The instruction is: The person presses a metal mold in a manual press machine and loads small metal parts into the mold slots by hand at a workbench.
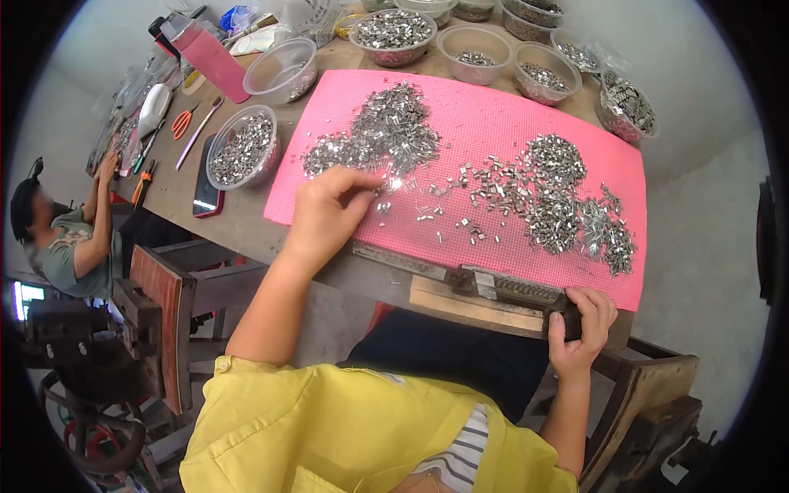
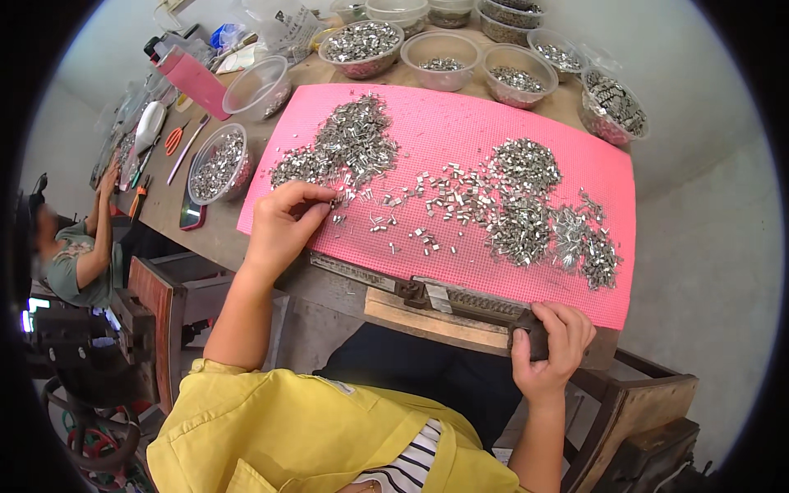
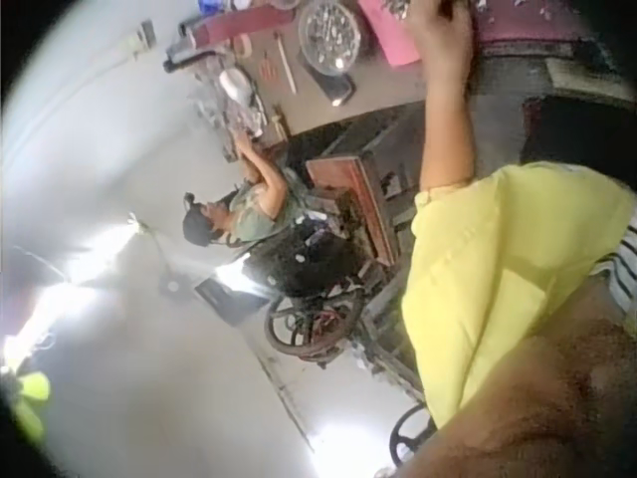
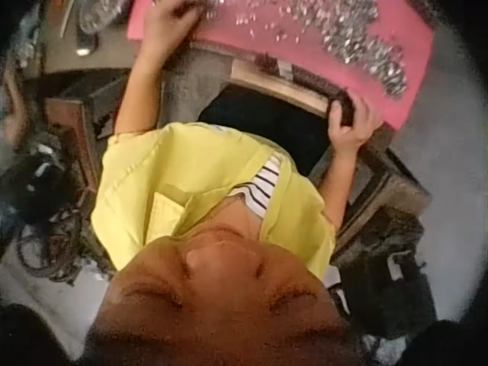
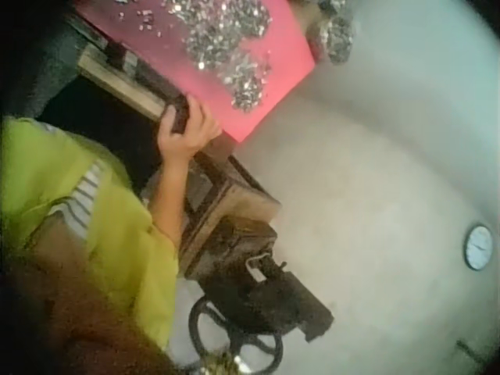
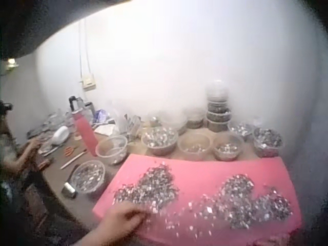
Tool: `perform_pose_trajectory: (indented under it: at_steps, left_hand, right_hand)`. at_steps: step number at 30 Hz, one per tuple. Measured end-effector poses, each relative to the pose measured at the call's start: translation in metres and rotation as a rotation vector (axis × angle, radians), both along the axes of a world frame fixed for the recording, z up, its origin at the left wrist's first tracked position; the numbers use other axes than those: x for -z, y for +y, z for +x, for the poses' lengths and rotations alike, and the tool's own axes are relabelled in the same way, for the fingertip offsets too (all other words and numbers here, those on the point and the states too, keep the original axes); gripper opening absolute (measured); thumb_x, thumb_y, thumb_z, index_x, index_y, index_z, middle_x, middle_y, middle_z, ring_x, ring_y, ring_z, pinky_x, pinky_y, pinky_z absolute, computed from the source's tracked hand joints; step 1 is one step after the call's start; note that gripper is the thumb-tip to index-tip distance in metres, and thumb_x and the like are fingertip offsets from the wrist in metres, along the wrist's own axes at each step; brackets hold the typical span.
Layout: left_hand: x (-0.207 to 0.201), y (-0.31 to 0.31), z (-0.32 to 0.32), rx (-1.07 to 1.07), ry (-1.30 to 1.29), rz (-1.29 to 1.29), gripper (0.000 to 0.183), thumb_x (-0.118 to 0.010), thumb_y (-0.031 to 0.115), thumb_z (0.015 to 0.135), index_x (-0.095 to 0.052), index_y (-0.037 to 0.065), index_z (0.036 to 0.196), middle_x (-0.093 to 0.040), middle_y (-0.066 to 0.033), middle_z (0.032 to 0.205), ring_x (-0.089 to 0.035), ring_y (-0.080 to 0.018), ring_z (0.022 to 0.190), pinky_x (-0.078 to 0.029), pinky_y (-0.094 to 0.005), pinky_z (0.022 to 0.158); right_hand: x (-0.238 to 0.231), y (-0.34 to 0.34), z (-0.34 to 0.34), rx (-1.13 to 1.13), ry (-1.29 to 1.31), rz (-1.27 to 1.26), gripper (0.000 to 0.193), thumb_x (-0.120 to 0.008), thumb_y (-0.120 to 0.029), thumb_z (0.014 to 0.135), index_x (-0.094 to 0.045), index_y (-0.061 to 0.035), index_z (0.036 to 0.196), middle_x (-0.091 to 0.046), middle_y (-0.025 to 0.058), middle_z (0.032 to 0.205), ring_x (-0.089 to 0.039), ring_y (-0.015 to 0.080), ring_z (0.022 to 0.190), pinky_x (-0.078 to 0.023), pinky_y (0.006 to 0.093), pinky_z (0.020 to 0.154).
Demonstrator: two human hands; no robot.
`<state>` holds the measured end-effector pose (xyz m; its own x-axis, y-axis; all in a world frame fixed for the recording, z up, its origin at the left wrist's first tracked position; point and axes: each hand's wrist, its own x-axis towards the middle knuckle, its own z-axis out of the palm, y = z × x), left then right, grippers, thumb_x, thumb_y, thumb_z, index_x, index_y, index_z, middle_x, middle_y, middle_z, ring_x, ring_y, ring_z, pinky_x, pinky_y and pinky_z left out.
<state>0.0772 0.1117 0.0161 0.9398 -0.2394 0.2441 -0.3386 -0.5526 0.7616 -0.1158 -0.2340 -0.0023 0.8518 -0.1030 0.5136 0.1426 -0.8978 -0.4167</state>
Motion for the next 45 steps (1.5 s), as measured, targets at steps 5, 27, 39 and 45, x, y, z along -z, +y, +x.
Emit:
perform_pose_trajectory:
  at_steps: [5, 27, 39, 45]
  left_hand:
    - [-0.005, 0.006, -0.003, -0.087, 0.024, -0.141, 0.018, -0.072, -0.003, 0.091, -0.076, 0.000, 0.108, -0.077, -0.0078, 0.101, -0.072, -0.0129, 0.093, -0.057, -0.0265, 0.083]
    - [-0.009, -0.003, -0.022, 0.038, -0.459, 0.037, 0.023, -0.080, -0.008, 0.078, -0.077, 0.000, 0.099, -0.076, -0.0127, 0.104, -0.073, -0.0234, 0.096, -0.057, -0.0324, 0.086]
    - [-0.022, -0.017, -0.019, 0.219, -0.243, 0.091, 0.024, -0.085, 0.005, 0.073, -0.079, 0.007, 0.096, -0.075, -0.0070, 0.103, -0.069, -0.0246, 0.096, -0.053, -0.0352, 0.085]
    - [-0.025, -0.043, -0.012, 0.321, -0.293, 0.144, 0.021, -0.086, 0.010, 0.071, -0.078, 0.008, 0.090, -0.071, -0.0063, 0.100, -0.065, -0.0274, 0.094, -0.051, -0.0374, 0.082]
  right_hand:
    - [-0.002, 0.006, 0.006, 0.004, -0.014, -0.008, 0.039, -0.077, -0.016, 0.073, -0.071, -0.0077, 0.110, -0.067, 0.0120, 0.106, -0.061, 0.0339, 0.102, -0.042, 0.0443, 0.095]
    - [-0.033, 0.000, 0.002, -0.062, 0.142, 0.074, 0.042, -0.081, -0.014, 0.075, -0.072, -0.0060, 0.115, -0.070, 0.0110, 0.116, -0.064, 0.0315, 0.107, -0.042, 0.0428, 0.098]
    - [-0.053, 0.023, 0.073, -0.285, 0.061, -0.068, 0.023, -0.076, -0.003, 0.080, -0.074, -0.0084, 0.101, -0.070, 0.0028, 0.099, -0.064, 0.0243, 0.100, -0.039, 0.0401, 0.093]
    - [-0.045, 0.045, 0.108, -0.360, 0.080, -0.131, 0.014, -0.078, -0.007, 0.082, -0.072, -0.0125, 0.094, -0.067, -0.0016, 0.093, -0.061, 0.0202, 0.100, -0.032, 0.0432, 0.093]
